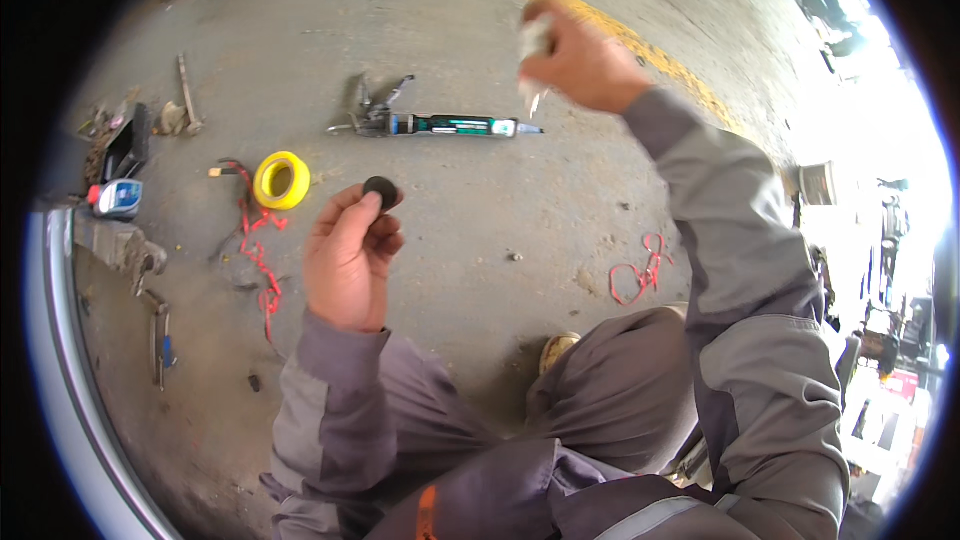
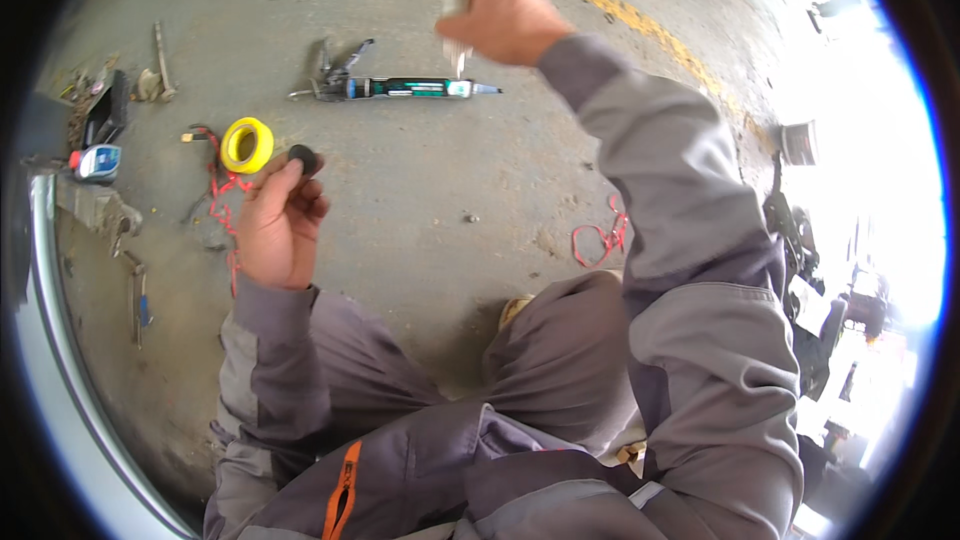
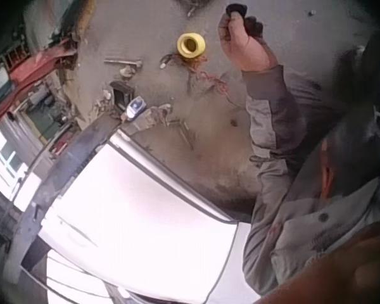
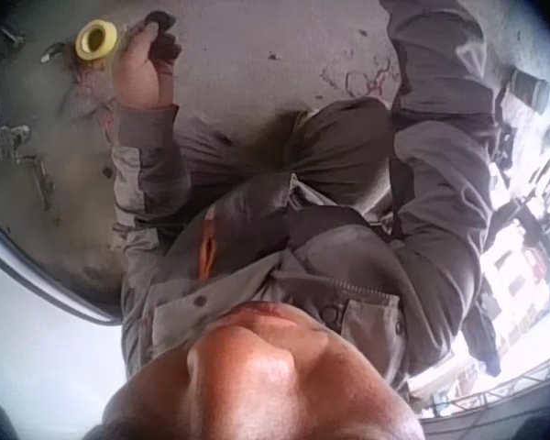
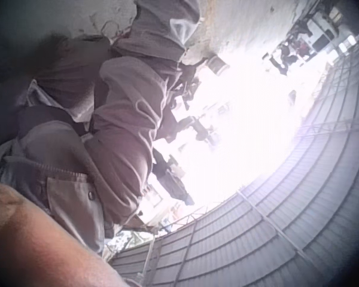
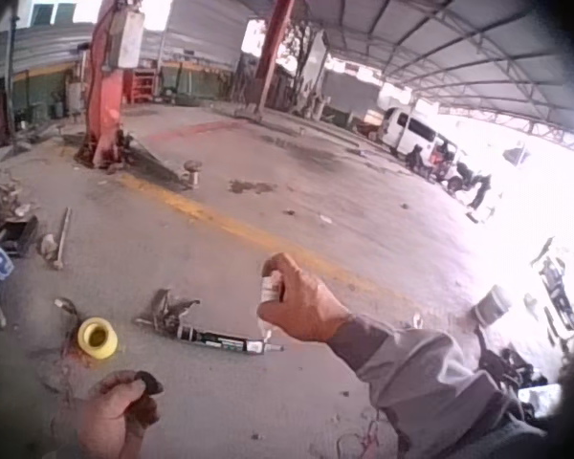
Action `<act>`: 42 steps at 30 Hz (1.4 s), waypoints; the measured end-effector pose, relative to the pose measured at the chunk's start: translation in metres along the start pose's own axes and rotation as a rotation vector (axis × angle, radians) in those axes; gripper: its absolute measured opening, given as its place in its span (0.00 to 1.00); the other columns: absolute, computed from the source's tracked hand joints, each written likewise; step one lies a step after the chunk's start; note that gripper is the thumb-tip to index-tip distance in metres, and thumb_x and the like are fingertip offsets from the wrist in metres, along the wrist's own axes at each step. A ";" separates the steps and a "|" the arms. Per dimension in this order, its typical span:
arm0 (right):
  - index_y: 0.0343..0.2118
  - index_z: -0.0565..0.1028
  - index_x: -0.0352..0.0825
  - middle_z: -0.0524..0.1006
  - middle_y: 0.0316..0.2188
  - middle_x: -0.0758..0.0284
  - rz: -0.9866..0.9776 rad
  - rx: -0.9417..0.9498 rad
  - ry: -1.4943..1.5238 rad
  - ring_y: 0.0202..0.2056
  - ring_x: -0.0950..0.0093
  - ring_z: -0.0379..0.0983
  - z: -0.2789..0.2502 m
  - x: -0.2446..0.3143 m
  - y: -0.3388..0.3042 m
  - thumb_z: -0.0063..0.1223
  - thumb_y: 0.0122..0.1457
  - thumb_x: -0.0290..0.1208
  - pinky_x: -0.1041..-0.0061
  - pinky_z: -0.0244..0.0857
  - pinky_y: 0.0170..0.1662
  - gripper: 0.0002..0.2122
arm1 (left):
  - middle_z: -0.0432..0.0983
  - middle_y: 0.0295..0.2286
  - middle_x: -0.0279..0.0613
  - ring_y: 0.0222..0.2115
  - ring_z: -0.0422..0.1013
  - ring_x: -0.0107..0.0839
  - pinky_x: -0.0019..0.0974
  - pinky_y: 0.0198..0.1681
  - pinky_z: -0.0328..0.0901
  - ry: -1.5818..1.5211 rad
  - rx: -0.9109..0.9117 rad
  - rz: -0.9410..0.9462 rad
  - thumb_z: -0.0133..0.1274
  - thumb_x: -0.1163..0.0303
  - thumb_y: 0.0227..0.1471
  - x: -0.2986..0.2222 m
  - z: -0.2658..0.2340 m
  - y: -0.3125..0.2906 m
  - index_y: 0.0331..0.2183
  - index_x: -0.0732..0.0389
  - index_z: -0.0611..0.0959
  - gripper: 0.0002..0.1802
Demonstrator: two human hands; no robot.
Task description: The person removes a small black plastic fastener from a car door frame, walks to another area, sits on the floor, applies adhesive to the fastener, then returns to the door and reinstalls the fastener and a rubber weatherstrip seal.
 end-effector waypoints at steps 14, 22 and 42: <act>0.43 0.70 0.34 0.78 0.26 0.60 0.606 -0.649 -0.010 0.28 0.73 0.77 0.071 -0.143 -0.227 0.65 0.50 0.29 0.75 0.71 0.34 0.19 | 0.78 0.34 0.38 0.27 0.68 0.18 0.26 0.31 0.64 0.180 -0.066 -0.015 0.53 0.69 0.57 -0.001 -0.012 0.002 0.37 0.58 0.80 0.06; 0.38 0.75 0.34 0.77 0.26 0.49 0.806 -0.254 -0.158 0.34 0.51 0.77 0.111 -0.139 -0.216 0.58 0.55 0.41 0.58 0.70 0.38 0.15 | 0.78 0.34 0.37 0.26 0.68 0.18 0.26 0.30 0.63 0.191 0.045 0.066 0.53 0.70 0.56 -0.001 0.005 0.016 0.37 0.59 0.80 0.07; 0.30 0.70 0.36 0.70 0.20 0.69 0.785 -0.432 1.577 0.20 0.78 0.64 0.091 -0.119 -0.216 0.49 0.61 0.37 0.76 0.57 0.22 0.09 | 0.74 0.28 0.37 0.23 0.67 0.20 0.25 0.27 0.63 0.406 0.226 -0.077 0.47 0.76 0.55 0.061 0.019 0.018 0.40 0.62 0.80 0.11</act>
Point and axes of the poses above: each hand's wrist, its own y-axis towards the middle knuckle, its own z-axis out of the palm, x = y × z, the point moved 3 cm from there along y, towards the middle knuckle
